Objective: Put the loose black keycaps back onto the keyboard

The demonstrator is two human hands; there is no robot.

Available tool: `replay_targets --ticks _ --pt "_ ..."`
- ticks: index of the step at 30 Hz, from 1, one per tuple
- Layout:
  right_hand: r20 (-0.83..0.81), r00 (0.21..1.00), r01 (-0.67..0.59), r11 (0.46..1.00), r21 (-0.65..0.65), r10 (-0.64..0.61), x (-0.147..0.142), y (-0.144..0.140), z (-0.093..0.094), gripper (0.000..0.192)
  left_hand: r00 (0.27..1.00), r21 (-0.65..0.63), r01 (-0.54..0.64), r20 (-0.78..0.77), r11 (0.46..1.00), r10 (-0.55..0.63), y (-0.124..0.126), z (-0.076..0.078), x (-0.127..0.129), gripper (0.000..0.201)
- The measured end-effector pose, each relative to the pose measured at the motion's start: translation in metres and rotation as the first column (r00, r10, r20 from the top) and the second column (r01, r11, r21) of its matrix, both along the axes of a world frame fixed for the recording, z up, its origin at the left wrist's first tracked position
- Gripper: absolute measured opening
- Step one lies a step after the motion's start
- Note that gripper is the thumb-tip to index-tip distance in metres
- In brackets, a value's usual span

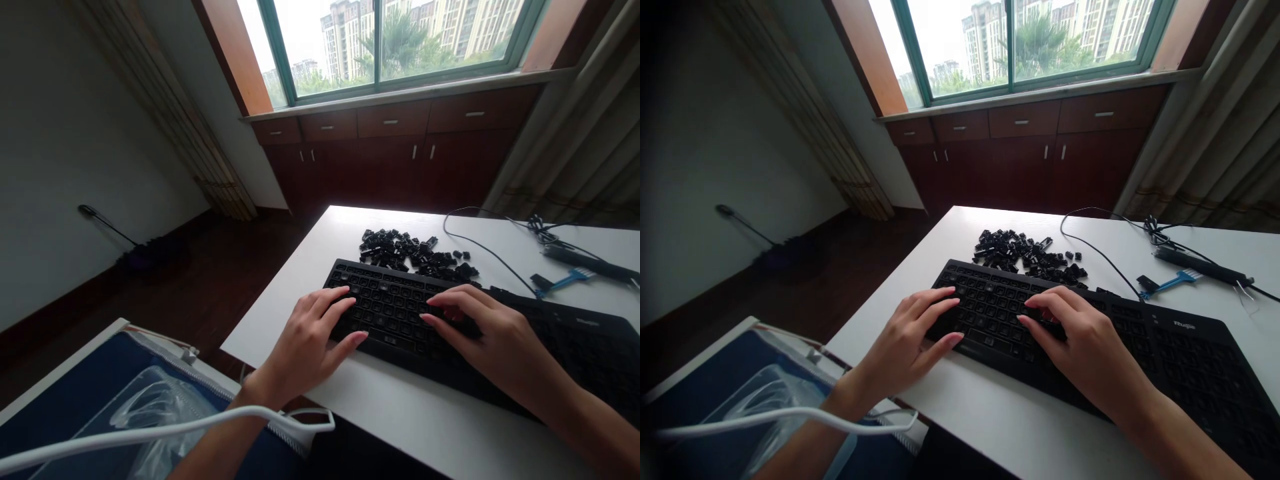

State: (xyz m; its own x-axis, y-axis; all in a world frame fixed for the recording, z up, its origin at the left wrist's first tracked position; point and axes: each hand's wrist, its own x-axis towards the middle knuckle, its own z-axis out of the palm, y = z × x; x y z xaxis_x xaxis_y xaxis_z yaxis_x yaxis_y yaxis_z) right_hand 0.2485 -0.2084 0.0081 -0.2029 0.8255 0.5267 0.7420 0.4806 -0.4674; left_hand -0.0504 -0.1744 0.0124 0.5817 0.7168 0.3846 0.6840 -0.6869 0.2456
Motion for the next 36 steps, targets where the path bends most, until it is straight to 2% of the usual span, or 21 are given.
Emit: replay_targets --ticks 11,16,26,33,36 --pt "-0.002 0.998 0.056 0.998 -0.04 -0.056 0.001 0.0 0.003 0.021 1.0 0.009 0.014 -0.008 1.0 -0.014 -0.013 -0.001 0.028 0.046" --pt "0.001 0.998 0.067 0.996 -0.054 -0.067 0.0 0.0 0.005 0.02 0.998 -0.013 -0.06 -0.017 0.998 0.06 -0.014 -0.003 0.029 0.046" --pt "0.032 0.998 0.054 0.999 0.002 -0.054 -0.001 0.0 -0.001 0.021 0.995 -0.001 -0.095 -0.018 0.995 0.095 -0.014 -0.005 0.028 0.043" --pt "0.073 0.997 -0.004 1.0 0.011 0.003 -0.002 -0.002 0.003 0.018 0.996 0.035 -0.084 -0.018 0.996 0.085 -0.014 -0.005 0.03 0.048" --pt "0.073 0.997 0.001 1.0 -0.021 0.0 -0.003 -0.003 0.003 0.016 0.999 0.075 -0.026 -0.028 0.997 0.028 -0.018 0.0 0.039 0.056"
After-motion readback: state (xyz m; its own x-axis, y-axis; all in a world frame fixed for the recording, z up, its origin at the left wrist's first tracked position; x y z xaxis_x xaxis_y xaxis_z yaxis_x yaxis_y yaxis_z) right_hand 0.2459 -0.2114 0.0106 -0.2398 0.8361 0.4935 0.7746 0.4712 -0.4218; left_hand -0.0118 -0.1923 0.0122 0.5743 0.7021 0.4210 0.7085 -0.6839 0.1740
